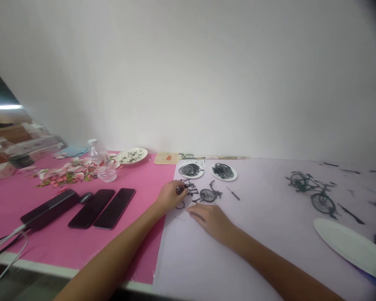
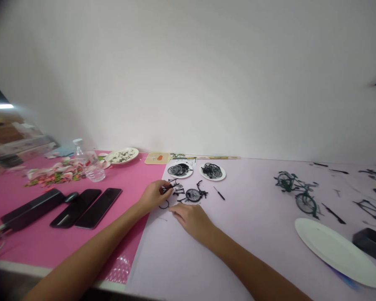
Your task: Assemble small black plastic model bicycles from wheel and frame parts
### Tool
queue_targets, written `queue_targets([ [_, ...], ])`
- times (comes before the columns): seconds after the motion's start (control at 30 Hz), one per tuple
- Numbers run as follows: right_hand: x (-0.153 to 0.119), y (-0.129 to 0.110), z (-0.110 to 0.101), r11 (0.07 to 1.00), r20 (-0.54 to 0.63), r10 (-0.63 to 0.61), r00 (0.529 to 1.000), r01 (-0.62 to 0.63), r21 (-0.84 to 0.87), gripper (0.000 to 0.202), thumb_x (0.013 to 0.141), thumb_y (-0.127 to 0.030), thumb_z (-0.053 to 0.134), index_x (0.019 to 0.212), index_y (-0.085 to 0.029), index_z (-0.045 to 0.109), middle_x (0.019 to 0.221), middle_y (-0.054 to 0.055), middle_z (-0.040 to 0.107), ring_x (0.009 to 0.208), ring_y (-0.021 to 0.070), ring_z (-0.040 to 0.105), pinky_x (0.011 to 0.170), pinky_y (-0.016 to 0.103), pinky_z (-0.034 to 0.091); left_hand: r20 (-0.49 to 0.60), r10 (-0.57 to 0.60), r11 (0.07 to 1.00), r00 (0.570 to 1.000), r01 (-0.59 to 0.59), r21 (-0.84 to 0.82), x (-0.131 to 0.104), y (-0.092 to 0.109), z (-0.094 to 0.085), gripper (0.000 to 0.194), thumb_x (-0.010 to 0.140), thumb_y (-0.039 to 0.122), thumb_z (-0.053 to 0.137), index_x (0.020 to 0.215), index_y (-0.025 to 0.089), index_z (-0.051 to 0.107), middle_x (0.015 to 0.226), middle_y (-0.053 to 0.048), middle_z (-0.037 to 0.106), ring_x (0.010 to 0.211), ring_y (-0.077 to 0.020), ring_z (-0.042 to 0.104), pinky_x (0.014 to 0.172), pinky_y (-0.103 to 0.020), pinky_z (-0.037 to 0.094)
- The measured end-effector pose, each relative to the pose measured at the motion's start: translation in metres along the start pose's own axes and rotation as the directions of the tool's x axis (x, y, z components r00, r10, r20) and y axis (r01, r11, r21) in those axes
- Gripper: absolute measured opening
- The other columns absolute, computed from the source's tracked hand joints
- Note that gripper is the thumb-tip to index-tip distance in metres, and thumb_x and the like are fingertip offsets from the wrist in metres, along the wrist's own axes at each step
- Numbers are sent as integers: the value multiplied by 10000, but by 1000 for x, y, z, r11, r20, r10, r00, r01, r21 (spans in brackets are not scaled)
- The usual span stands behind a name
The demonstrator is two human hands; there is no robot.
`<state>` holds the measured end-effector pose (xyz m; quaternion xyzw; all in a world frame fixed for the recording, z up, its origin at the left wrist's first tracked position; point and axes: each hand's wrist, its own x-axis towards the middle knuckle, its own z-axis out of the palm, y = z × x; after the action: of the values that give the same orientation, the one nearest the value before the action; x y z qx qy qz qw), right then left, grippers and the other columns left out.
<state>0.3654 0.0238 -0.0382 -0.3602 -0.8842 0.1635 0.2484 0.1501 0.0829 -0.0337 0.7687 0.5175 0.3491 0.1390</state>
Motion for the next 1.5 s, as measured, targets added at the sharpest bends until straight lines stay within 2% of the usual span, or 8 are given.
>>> queue_targets([
  [0.2, -1, 3, 1, 1000, -16, -3, 1000, 3, -5, 224, 1032, -247, 521, 1144, -279, 713, 1101, 24, 762, 955, 206, 730, 862, 332, 555, 4, 32, 999, 999, -32, 1, 0, 1, 1, 212, 920, 396, 633, 979, 209, 711, 944, -47, 749, 753, -191, 662, 652, -282, 479],
  [0.43, -1, 0, 4, 994, 0, 20, 1000, -20, -110, 274, 1035, -214, 449, 1240, -277, 618, 1100, 49, 720, 820, 206, 709, 726, 307, 529, -4, 77, 997, 997, -77, -27, 0, 0, 3, 191, 917, 358, 644, 1009, 211, 725, 957, -60, 724, 807, -194, 660, 693, -283, 495],
  [0.7, -1, 0, -4, 997, -85, 52, 995, -47, 59, 297, 1043, -207, 397, 1317, -267, 497, 1115, 67, 643, 847, 200, 673, 776, 329, 534, 8, 83, 994, 997, -82, -79, -3, 6, 2, 194, 909, 333, 648, 1040, 216, 730, 960, -56, 710, 795, -182, 654, 681, -274, 490],
  [0.87, -1, 1, -7, 994, -173, 40, 984, -21, 108, 286, 1052, -228, 393, 1324, -261, 476, 1116, 80, 626, 807, 190, 651, 740, 323, 546, 14, 80, 994, 997, -79, -71, -4, 11, 0, 180, 885, 325, 651, 1005, 207, 716, 949, -55, 718, 757, -176, 644, 664, -272, 489],
  [1.1, 0, 2, -4, 986, -266, 64, 962, -21, 163, 259, 1066, -276, 401, 1309, -270, 490, 1111, 79, 619, 839, 190, 644, 804, 348, 571, 25, 56, 996, 998, -54, -65, -6, 14, 1, 202, 897, 351, 638, 1025, 216, 716, 876, -27, 751, 636, -155, 638, 626, -269, 473],
  [1.23, 1, 5, -3, 983, -345, 108, 933, -47, 179, 251, 1068, -307, 415, 1306, -266, 485, 1119, 88, 631, 949, 219, 653, 829, 365, 576, 20, 61, 996, 998, -60, -74, -7, 18, 1, 238, 914, 396, 630, 1047, 217, 714, 863, -28, 750, 635, -156, 627, 628, -269, 471],
  [1.4, 2, 6, -5, 989, -519, 122, 846, -62, 131, 246, 1064, -329, 440, 1294, -263, 496, 1079, 101, 617, 1006, 254, 628, 903, 435, 560, 7, 78, 991, 997, -76, -108, -9, 25, -3, 203, 898, 363, 644, 1020, 212, 703, 923, -34, 748, 658, -149, 614, 642, -264, 474],
  [1.5, 2, 7, -6, 992, -569, 113, 815, -59, 112, 239, 1061, -308, 455, 1290, -262, 504, 1059, 98, 607, 1011, 259, 614, 926, 451, 545, 10, 87, 988, 996, -85, -128, -10, 29, -5, 205, 900, 360, 646, 1021, 206, 703, 919, -40, 744, 657, -148, 606, 638, -264, 467],
])
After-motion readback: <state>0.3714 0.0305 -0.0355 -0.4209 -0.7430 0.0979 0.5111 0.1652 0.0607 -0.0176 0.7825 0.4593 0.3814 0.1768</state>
